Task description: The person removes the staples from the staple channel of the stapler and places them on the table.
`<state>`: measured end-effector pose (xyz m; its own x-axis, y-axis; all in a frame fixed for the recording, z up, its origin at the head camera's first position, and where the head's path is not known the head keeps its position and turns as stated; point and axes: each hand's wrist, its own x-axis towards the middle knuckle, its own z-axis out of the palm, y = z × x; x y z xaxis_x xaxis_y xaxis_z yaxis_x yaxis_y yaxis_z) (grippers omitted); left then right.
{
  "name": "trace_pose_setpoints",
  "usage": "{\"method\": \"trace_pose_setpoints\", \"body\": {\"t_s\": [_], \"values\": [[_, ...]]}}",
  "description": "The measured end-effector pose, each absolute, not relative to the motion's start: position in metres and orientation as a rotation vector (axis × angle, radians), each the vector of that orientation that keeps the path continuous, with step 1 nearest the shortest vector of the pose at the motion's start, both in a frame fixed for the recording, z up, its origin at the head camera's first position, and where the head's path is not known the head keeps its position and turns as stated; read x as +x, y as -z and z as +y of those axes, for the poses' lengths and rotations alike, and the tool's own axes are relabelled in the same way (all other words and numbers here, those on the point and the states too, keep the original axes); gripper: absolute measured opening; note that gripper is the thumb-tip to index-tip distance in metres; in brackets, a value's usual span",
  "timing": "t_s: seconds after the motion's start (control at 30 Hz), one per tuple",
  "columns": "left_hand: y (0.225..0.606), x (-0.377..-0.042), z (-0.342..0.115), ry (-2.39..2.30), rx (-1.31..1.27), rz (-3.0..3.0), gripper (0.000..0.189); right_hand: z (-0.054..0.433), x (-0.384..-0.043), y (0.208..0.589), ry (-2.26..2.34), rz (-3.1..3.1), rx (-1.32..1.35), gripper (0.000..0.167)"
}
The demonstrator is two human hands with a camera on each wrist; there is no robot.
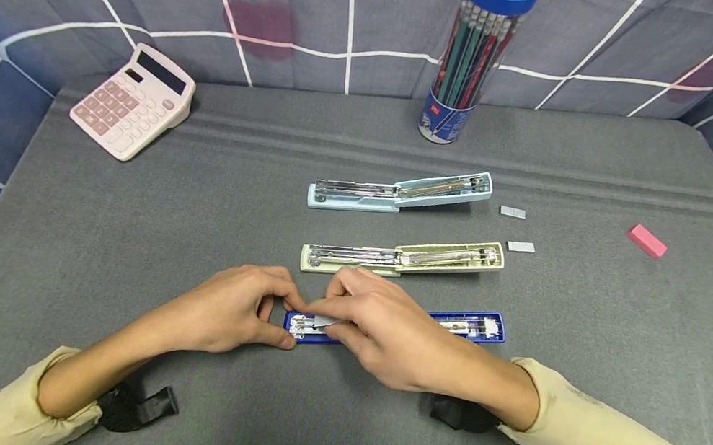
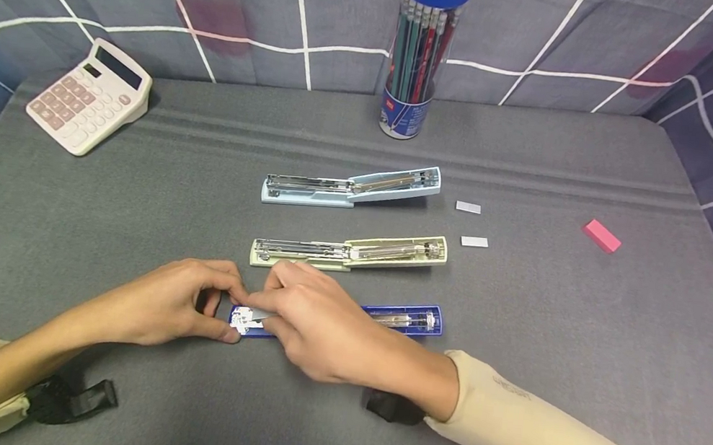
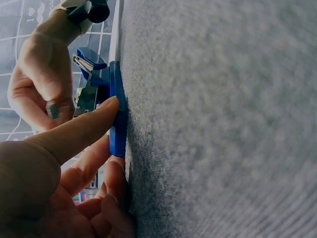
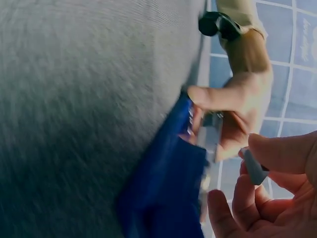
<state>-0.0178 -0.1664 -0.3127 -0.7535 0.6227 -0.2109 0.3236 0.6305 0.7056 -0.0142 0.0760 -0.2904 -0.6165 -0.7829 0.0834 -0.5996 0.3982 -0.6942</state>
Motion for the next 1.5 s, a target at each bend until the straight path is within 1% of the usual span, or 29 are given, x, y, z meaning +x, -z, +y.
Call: {"method": "trace_pose_setpoints", "body": {"t_s": [0.2, 0.37, 0.57, 0.7, 0.83, 0.93, 1.17, 1.37, 1.5], "values": [[0.313, -0.019, -0.166, -0.923, 0.746, 2.400, 0.025, 0.088, -0.019, 0.282, 1.110, 2.420, -1.203, 0.021], [0.313, -0.019, -0.166, -0.921, 0.740, 2.398, 0.026, 0.097, -0.019, 0.280, 1.159, 2.440, -1.161, 0.020], [0.312, -0.019, -0.166, -0.913, 0.746, 2.410, 0.027, 0.109, -0.019, 0.277, 1.226, 2.447, -1.166, 0.025], [0.312, -0.019, -0.166, -0.907, 0.743, 2.416, 0.027, 0.119, -0.017, 0.273, 1.227, 2.492, -1.120, 0.031], [0.312, -0.019, -0.166, -0.898, 0.747, 2.423, 0.028, 0.132, -0.015, 0.270, 1.277, 2.525, -1.046, 0.027], [0.313, -0.019, -0.166, -0.892, 0.759, 2.432, 0.028, 0.142, -0.016, 0.269, 1.302, 2.559, -1.046, 0.026], [0.313, -0.019, -0.166, -0.888, 0.765, 2.440, 0.029, 0.167, -0.016, 0.270, 1.291, 2.610, -1.059, 0.036], [0.312, -0.019, -0.166, -0.882, 0.761, 2.448, 0.028, 0.193, -0.013, 0.275, 1.269, 2.681, -0.971, 0.044], [0.312, -0.019, -0.166, -0.882, 0.766, 2.450, 0.029, 0.208, -0.012, 0.278, 1.254, 2.739, -0.915, 0.045]]}}
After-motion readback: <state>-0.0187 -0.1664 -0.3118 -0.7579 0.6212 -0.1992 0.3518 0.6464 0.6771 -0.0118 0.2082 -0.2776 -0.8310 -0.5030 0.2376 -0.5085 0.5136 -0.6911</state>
